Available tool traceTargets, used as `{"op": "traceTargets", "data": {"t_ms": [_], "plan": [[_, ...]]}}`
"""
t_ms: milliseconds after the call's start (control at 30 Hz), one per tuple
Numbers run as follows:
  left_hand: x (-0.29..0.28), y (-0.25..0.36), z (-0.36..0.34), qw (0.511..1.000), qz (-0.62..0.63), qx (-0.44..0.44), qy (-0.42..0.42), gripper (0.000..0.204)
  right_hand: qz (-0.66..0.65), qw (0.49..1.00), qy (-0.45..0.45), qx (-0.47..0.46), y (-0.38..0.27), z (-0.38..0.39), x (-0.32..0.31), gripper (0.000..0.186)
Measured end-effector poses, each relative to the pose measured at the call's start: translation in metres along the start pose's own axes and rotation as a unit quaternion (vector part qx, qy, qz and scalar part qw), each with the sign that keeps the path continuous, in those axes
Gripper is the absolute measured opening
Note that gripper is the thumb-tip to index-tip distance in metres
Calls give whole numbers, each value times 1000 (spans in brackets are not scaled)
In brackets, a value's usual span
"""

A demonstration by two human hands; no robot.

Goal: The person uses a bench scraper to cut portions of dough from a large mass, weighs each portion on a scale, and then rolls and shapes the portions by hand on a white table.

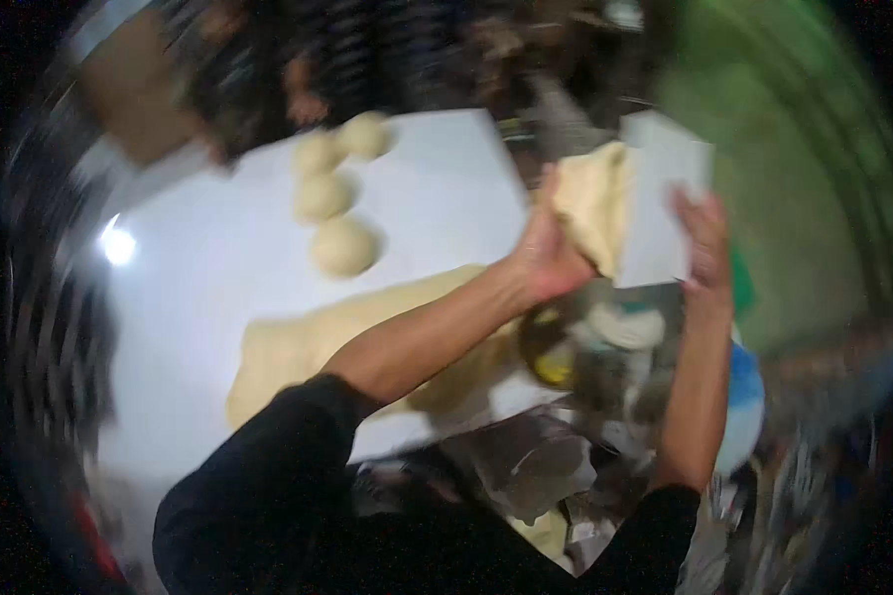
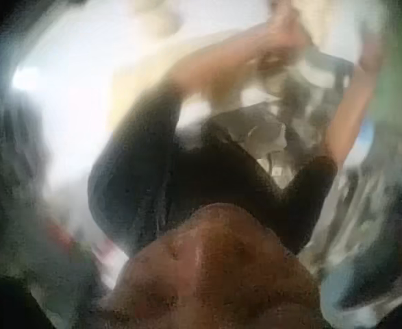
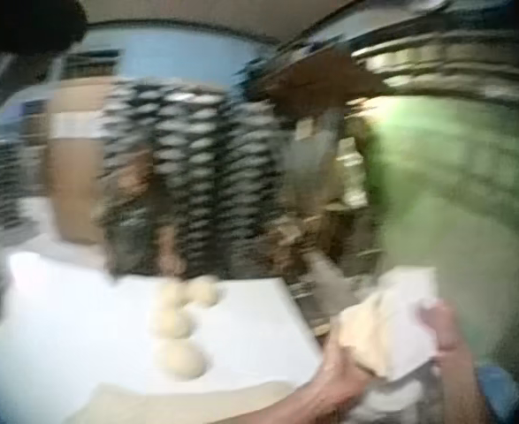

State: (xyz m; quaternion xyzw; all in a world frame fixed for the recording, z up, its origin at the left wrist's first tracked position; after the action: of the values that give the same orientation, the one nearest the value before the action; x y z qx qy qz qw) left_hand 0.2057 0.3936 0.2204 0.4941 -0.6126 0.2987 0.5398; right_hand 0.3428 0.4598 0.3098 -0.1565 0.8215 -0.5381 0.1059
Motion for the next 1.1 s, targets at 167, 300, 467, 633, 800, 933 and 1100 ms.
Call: {"op": "traceTargets", "data": {"t_ms": [167, 300, 467, 633, 800, 933, 1100], "plan": [[-63, 129, 251, 976, -3, 206, 71, 93, -383, 892, -218, 99, 60, 71, 200, 27], [-135, 235, 534, 800, -125, 313, 496, 111, -201, 935, -6, 293, 206, 212, 283, 36], [-172, 194, 777, 438, -444, 160, 765, 105, -3, 912, -378, 163, 186, 362, 488, 40], [-203, 80, 737, 350, -633, 38, 690, 79, 297, 846, -438, -67, 227, 434, 588, 22], [-204, 83, 780, 419, -516, -39, 746, 51, 329, 802, -439, -237, 249, 475, 654, 12], [-197, 43, 811, 508, -446, 125, 726, 39, 421, 752, -445, -245, 266, 465, 701, 17], [-195, -15, 889, 477, -402, 196, 757, 38, 164, 864, -443, 173, 224, 431, 669, 29]]}}
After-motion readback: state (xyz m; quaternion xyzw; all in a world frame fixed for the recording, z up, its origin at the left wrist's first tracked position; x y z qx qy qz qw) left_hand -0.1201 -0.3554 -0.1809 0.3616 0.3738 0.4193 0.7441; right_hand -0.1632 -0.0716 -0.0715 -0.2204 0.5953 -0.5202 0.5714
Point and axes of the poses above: each hand's wrist, its own z-axis away from the middle knuckle, its own x-axis out of the palm, y = z × x, the point moved 6 cm from there along -z, towards the middle knuckle, and after that the axes turned 9 degrees about -x, right-handed, at the moved point
